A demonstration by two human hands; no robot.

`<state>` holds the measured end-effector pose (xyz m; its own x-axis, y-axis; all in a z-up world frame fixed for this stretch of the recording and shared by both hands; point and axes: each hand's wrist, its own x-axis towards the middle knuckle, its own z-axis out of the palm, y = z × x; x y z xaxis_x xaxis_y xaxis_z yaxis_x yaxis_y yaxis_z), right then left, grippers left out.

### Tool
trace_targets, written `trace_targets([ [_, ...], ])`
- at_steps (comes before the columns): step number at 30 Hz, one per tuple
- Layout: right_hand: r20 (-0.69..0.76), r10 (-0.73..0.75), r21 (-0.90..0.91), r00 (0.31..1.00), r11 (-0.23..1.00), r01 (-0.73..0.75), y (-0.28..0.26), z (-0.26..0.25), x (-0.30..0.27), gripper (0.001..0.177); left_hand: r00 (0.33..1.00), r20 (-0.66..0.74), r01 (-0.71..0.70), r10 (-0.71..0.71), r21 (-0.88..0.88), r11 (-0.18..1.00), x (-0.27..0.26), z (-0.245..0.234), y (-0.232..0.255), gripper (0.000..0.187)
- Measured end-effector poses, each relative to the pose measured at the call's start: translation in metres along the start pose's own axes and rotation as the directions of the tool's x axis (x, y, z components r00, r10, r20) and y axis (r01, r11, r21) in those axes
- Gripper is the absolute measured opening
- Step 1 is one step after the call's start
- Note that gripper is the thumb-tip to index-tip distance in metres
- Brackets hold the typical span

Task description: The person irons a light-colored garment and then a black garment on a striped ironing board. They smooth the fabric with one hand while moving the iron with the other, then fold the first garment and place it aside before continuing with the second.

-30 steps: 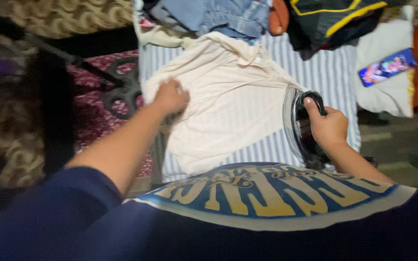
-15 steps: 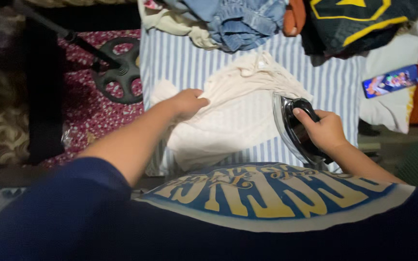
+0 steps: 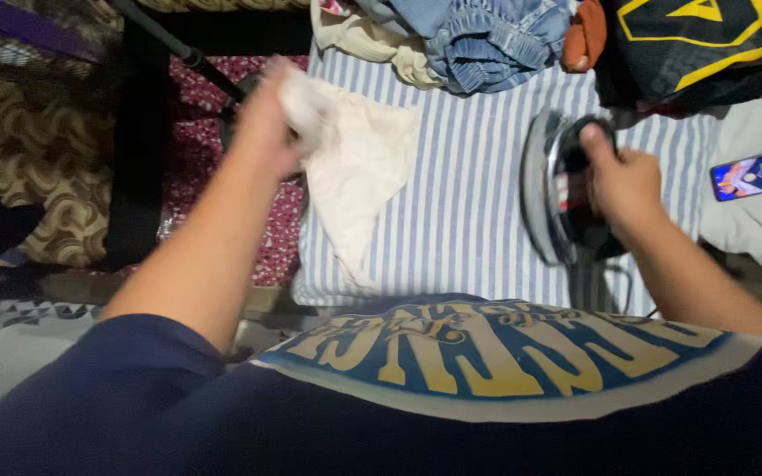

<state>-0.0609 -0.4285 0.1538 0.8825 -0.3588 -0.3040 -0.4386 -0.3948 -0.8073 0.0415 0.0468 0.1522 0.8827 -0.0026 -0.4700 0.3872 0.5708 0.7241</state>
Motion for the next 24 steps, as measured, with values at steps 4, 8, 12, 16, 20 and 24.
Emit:
trace_targets([
  [4, -0.152, -0.216, -0.268, 0.964, 0.948, 0.17, 0.0, 0.018, 0.047, 0.052, 0.962, -0.124, 0.271, -0.243, 0.347, 0.898, -0.024, 0.022, -0.049, 0.037],
  [8, -0.213, -0.137, -0.136, 0.967, 0.985, 0.11, -0.007, 0.024, 0.053, 0.044, 0.987, 0.089, 0.094, -0.136, 0.374, 0.923, -0.044, 0.035, -0.065, 0.033],
  [12, -0.354, -0.756, -0.66, 0.551, 0.619, 0.425, -0.015, 0.034, 0.02, 0.029, 0.98, 0.188, -0.15, 0.063, 0.489, 0.859, -0.039, 0.039, -0.047, 0.026],
  [16, -0.197, -0.615, -0.315, 0.764, 0.777, 0.544, -0.048, 0.089, -0.021, 0.016, 0.936, 0.32, -0.318, 0.148, 0.581, 0.75, -0.025, 0.045, -0.04, 0.021],
  [20, 0.324, -0.623, 0.144, 0.712, 0.777, 0.613, -0.097, 0.173, -0.076, 0.057, 0.861, 0.509, -0.274, -0.004, 0.471, 0.839, 0.002, 0.053, -0.053, 0.025],
  [24, 0.182, -0.537, 0.499, 0.824, 0.772, 0.393, -0.142, 0.219, -0.1, 0.049, 0.693, 0.702, -0.67, 0.167, 0.541, 0.508, 0.015, 0.04, -0.038, 0.046],
])
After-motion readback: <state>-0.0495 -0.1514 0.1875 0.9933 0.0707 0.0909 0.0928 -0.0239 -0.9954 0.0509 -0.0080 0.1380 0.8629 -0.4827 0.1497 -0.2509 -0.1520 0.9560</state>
